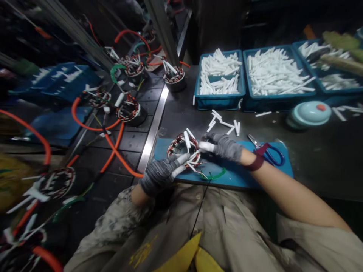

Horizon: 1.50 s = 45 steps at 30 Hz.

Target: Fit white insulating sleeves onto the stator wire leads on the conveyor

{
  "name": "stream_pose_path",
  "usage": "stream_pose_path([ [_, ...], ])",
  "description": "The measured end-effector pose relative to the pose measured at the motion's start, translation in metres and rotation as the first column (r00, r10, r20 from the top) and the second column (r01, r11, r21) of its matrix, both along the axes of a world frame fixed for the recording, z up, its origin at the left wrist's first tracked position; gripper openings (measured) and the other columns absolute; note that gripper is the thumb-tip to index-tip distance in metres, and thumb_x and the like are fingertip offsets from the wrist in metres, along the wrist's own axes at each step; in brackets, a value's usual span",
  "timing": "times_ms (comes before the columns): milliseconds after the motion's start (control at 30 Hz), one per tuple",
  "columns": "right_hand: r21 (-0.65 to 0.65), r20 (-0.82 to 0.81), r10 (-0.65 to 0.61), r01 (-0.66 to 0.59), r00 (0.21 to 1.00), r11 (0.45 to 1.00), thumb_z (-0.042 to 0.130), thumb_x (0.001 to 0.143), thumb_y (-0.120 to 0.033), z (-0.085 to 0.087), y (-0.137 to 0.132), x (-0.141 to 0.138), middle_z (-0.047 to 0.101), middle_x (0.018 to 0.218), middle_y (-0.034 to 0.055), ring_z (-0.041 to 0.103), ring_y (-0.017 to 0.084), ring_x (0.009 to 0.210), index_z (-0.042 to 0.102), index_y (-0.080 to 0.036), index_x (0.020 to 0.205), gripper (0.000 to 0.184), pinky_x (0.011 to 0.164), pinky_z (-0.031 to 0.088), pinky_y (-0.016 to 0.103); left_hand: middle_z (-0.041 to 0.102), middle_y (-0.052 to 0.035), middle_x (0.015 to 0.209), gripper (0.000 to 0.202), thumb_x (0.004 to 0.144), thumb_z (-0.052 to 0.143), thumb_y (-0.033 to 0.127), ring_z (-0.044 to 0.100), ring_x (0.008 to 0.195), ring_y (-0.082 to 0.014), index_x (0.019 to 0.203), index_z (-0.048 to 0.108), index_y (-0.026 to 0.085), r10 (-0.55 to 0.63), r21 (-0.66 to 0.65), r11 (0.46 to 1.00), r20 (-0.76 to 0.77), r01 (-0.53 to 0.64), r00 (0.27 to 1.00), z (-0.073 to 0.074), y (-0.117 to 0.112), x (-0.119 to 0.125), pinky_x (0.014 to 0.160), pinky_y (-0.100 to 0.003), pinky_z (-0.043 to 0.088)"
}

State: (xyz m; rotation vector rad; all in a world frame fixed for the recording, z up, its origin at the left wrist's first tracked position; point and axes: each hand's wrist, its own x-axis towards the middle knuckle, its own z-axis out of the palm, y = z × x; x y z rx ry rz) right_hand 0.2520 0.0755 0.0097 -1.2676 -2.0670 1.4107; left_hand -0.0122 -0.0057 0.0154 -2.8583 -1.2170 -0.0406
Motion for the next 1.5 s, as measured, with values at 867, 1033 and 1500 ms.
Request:
stream_pose_path([
  [867,0.447,0.441,0.072,-0.289,0.895,0.847,0.063,0.097,-0.026,-0.028,0.05,-0.047,0.066,0.141,0.0185,0.056,0.033,0.135,0.074,-0.016,0.125,0.032,0.115,0.041,0.051,0.08,-0.0156,0.103,0.041,0.101,0.06,0.043,0.075,0.07,-0.0217,0.13,0.072,0.016,0.228,0.22,0.937,0.21,-0.273,0.951,-0.009,-0.024,0.021,0.057,-0.027,0.05],
  [1033,0.473,0.367,0.013,-0.198,0.93,0.858,0.057,0.096,-0.017,-0.024,0.047,-0.049,0.07,0.136,0.0165,0.063,0.03,0.125,0.072,-0.015,0.127,0.035,0.112,0.046,0.05,0.08,-0.0138,0.105,0.041,0.099,0.064,0.043,0.076,0.074,-0.0217,0.128,0.072,0.016,0.214,0.201,0.941,0.271,-0.273,0.938,-0.011,-0.022,0.018,0.06,-0.027,0.053],
  [1500,-0.15,-0.223,-0.262,0.233,0.939,0.961,0.073,0.087,-0.055,-0.014,-0.06,0.03,0.078,0.11,0.0087,0.072,0.027,0.102,0.074,-0.022,0.107,0.038,0.096,0.057,0.047,0.077,-0.0117,0.117,0.041,0.099,0.062,0.039,0.078,0.094,-0.0227,0.135,0.067,0.021,0.178,0.006,0.98,0.407,-0.197,0.896,-0.012,-0.018,0.007,0.073,-0.027,0.061],
])
